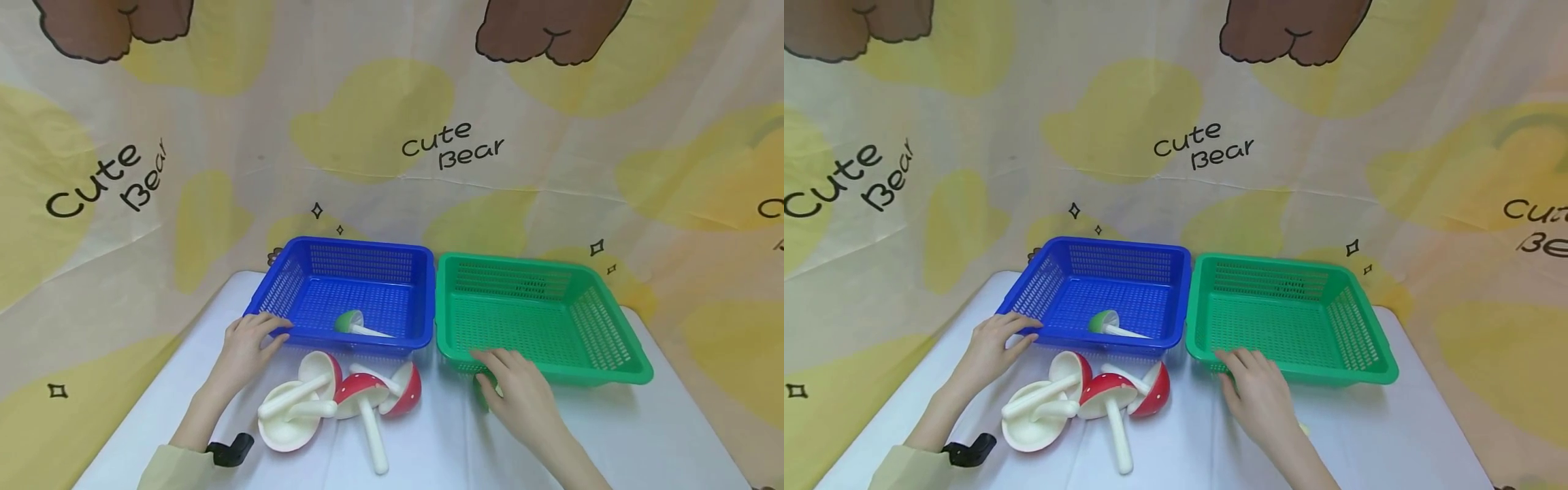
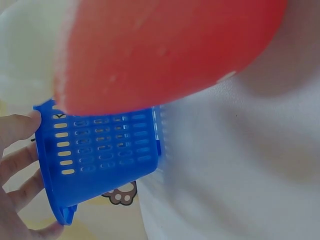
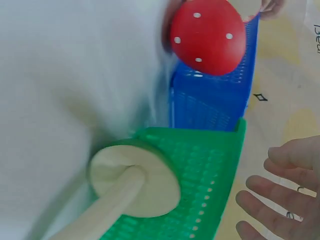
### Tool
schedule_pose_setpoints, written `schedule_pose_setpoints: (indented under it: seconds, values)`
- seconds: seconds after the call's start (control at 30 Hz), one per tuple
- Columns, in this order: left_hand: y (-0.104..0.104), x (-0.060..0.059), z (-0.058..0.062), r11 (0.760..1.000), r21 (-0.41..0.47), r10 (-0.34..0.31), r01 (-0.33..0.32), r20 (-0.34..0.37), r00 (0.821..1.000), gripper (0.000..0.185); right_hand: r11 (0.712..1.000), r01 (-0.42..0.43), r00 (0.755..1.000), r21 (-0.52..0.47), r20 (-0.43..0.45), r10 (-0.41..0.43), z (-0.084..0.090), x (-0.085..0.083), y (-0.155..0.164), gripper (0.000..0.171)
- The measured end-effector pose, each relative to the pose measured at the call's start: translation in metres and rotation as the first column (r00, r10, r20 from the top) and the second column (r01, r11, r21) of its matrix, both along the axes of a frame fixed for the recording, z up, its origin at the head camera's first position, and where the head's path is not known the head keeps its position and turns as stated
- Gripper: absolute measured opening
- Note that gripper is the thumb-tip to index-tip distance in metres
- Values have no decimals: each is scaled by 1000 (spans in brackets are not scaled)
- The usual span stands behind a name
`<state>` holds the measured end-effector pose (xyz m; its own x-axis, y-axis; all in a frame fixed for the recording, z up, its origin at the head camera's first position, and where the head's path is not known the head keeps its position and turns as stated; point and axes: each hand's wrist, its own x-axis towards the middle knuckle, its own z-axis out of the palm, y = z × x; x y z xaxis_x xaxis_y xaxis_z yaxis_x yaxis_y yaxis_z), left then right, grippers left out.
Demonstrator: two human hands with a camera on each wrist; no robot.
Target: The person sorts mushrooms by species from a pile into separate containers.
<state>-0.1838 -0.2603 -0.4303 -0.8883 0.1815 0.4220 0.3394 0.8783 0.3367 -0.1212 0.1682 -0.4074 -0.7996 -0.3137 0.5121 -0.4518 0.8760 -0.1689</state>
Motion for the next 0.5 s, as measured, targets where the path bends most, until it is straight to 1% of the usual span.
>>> schedule_pose_setpoints:
  seconds: [0.17, 0.23, 0.3, 0.43, 0.5]
  values:
    - [-1, 0, 0, 1000, 6, -1, 1, 2, 1000, 15, 1000, 7, 998, -13, -57, -7, -9, 9, 11, 36]
    - [-1, 0, 0, 1000, 6, -3, 3, 3, 1000, 15, 1000, 17, 998, -22, -64, -19, -13, 13, 16, 37]
    - [-1, 0, 0, 1000, 6, -5, 5, 2, 1000, 16, 999, 37, 998, -35, -55, -39, -16, 17, 20, 38]
    - [-1, -1, -1, 1000, 3, -8, 8, -11, 1000, 16, 996, 81, 997, -43, 7, -80, -22, 22, 30, 38]
    - [0, -1, -1, 1000, -1, -13, 13, -20, 1000, 15, 995, 90, 996, -36, 25, -89, -26, 24, 35, 38]
